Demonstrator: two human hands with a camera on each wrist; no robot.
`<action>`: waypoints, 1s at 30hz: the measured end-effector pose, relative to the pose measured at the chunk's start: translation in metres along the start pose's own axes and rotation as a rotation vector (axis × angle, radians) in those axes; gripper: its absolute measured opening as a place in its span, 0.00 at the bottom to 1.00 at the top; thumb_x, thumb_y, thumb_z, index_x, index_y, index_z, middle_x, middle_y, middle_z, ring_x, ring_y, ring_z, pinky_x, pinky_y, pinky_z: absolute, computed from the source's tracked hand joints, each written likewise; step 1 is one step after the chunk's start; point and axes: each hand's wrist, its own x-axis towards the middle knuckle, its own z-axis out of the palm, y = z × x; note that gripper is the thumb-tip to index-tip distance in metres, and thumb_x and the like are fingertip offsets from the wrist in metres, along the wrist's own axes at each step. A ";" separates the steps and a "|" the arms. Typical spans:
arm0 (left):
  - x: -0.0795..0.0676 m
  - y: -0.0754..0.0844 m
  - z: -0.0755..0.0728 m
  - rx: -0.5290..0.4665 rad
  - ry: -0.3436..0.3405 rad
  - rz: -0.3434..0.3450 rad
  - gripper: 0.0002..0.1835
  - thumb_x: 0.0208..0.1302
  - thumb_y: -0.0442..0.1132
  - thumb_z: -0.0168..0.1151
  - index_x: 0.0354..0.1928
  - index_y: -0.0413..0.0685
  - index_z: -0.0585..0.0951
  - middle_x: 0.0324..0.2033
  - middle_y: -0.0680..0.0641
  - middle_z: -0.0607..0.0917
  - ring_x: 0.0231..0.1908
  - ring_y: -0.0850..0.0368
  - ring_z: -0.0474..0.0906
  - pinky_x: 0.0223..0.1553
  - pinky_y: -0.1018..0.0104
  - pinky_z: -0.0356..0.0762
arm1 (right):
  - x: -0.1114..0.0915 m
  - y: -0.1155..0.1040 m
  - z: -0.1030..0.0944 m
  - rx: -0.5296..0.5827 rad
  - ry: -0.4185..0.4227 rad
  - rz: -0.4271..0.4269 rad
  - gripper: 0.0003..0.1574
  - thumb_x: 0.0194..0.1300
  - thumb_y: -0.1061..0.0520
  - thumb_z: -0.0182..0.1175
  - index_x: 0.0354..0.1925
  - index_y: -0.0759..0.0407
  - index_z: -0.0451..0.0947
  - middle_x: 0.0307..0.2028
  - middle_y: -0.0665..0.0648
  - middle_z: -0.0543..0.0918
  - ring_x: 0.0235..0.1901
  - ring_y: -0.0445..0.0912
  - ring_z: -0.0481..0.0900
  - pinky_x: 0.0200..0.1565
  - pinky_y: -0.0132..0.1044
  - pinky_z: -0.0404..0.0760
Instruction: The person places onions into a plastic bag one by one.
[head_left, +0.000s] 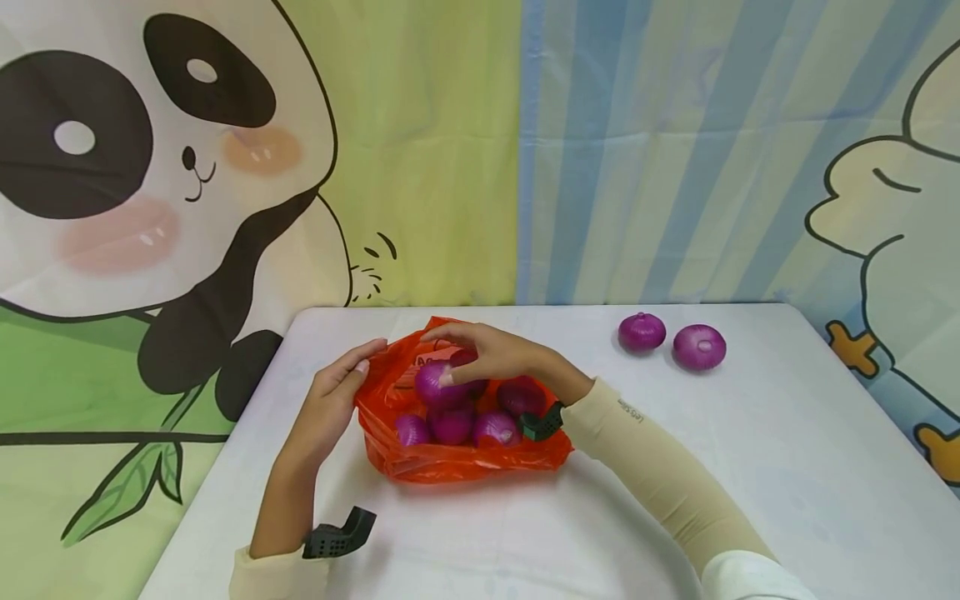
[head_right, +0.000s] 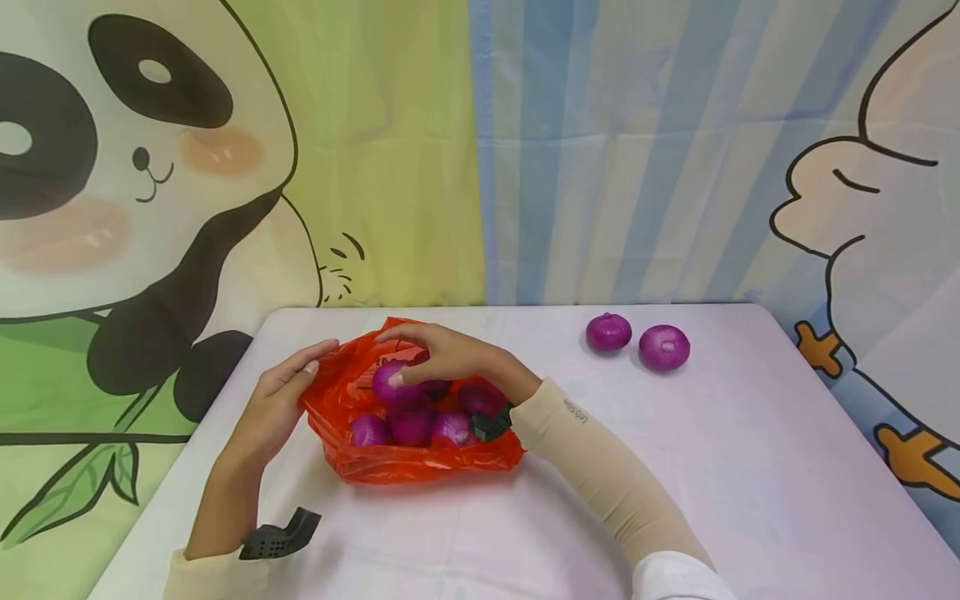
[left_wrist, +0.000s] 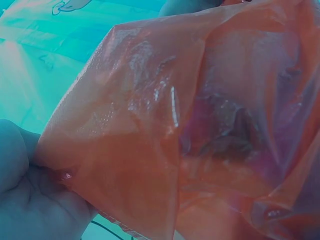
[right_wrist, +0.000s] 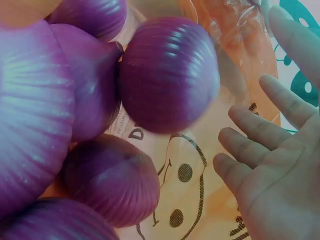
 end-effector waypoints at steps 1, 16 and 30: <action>0.000 0.001 0.000 -0.001 -0.001 0.000 0.22 0.79 0.40 0.40 0.69 0.42 0.68 0.65 0.43 0.71 0.66 0.48 0.64 0.59 0.70 0.68 | -0.001 0.000 0.000 -0.003 0.003 -0.002 0.39 0.63 0.54 0.66 0.69 0.56 0.64 0.64 0.57 0.70 0.62 0.48 0.69 0.63 0.48 0.69; -0.001 0.000 0.000 0.018 -0.002 -0.003 0.23 0.79 0.40 0.39 0.70 0.42 0.67 0.65 0.43 0.71 0.66 0.47 0.65 0.59 0.71 0.68 | -0.017 0.002 -0.007 0.063 0.013 -0.026 0.31 0.66 0.54 0.64 0.66 0.51 0.70 0.63 0.48 0.72 0.65 0.44 0.67 0.66 0.54 0.62; 0.000 -0.003 0.000 0.009 -0.004 -0.014 0.23 0.79 0.41 0.40 0.70 0.44 0.67 0.66 0.44 0.71 0.66 0.47 0.65 0.58 0.70 0.69 | -0.052 -0.004 -0.036 0.120 0.115 -0.010 0.29 0.68 0.60 0.61 0.64 0.66 0.69 0.63 0.66 0.71 0.66 0.56 0.65 0.67 0.49 0.62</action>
